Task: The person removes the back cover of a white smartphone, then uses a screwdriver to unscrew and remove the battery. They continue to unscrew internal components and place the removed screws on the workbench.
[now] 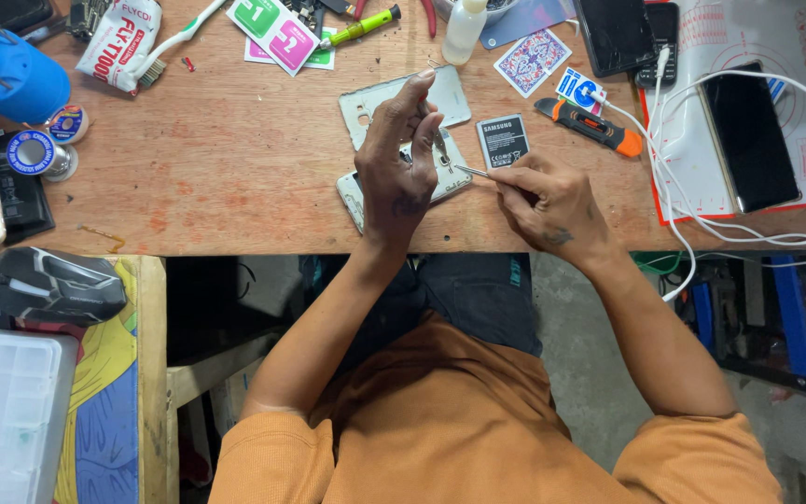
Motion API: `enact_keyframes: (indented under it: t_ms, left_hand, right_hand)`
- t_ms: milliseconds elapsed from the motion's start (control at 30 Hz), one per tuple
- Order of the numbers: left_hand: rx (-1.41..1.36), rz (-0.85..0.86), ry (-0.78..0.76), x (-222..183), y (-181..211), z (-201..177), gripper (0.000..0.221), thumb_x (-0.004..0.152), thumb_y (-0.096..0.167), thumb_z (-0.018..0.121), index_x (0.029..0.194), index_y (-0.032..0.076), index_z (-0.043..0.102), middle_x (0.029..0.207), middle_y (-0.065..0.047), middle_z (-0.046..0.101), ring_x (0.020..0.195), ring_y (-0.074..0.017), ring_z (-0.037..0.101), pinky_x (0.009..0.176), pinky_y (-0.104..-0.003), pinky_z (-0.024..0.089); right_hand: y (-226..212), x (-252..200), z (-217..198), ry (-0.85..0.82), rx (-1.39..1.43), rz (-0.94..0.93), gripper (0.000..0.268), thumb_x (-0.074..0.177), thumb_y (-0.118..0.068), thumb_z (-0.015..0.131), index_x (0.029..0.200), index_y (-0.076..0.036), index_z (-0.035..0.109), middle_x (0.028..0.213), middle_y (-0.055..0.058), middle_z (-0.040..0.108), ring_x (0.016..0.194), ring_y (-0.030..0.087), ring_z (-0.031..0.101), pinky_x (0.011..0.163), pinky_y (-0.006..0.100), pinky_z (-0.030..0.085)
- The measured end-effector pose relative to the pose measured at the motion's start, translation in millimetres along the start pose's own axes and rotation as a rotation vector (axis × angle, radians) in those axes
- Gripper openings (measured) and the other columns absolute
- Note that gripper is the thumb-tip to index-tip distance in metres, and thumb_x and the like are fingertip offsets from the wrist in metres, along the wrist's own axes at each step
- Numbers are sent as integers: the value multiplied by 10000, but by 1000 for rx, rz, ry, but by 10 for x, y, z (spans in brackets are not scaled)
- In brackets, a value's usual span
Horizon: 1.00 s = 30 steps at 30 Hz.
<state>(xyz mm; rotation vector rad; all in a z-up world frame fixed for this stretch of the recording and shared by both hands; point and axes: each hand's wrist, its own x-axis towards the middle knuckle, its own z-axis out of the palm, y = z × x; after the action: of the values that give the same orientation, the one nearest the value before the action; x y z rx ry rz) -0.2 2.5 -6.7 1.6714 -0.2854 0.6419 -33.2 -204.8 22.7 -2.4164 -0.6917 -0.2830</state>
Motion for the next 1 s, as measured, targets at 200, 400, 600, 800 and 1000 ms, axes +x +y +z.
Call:
enact_keyframes:
  t_ms: [200, 400, 600, 800, 1000]
  left_hand:
    - [-12, -42, 55, 16, 19, -3, 326, 1077, 94, 623, 1400, 109, 589, 1080, -61, 718, 959, -129, 730, 865, -289, 630]
    - [-80, -76, -13, 90, 76, -49, 299, 1119, 108, 513, 1410, 77, 574, 1197, -97, 677, 928, -134, 675, 851, -306, 584]
    - [-31, -155, -317, 184, 49, -67, 122, 1007, 145, 711, 1110, 94, 752, 950, -76, 656, 752, -135, 631, 656, -315, 510]
    - [60, -221, -382, 179, 30, -13, 131, 911, 160, 771, 1025, 97, 768, 895, -76, 646, 660, -145, 621, 600, -312, 493]
    - [19, -221, -327, 225, 50, -26, 87, 931, 90, 739, 996, 33, 743, 940, -95, 659, 686, -157, 626, 615, -316, 503]
  right_hand:
    - [20, -10, 26, 14, -38, -52, 221, 899, 12, 759, 1120, 6, 758, 927, 153, 693, 707, 186, 682, 606, 303, 567]
    - [8, -16, -16, 77, 143, 166, 223, 908, 10, 749, 1126, -24, 774, 877, 93, 686, 649, 123, 630, 575, 276, 492]
    - [50, 40, -46, 165, 126, 165, 211, 909, -10, 804, 1116, -54, 803, 813, 63, 664, 663, 138, 546, 583, 301, 410]
    - [28, 34, -26, 163, 188, 168, 217, 918, -8, 785, 1129, -60, 787, 892, 69, 696, 727, 118, 630, 607, 275, 473]
    - [42, 19, -38, 200, 137, 112, 246, 908, 12, 773, 1146, -51, 778, 900, 91, 693, 753, 151, 646, 647, 302, 499]
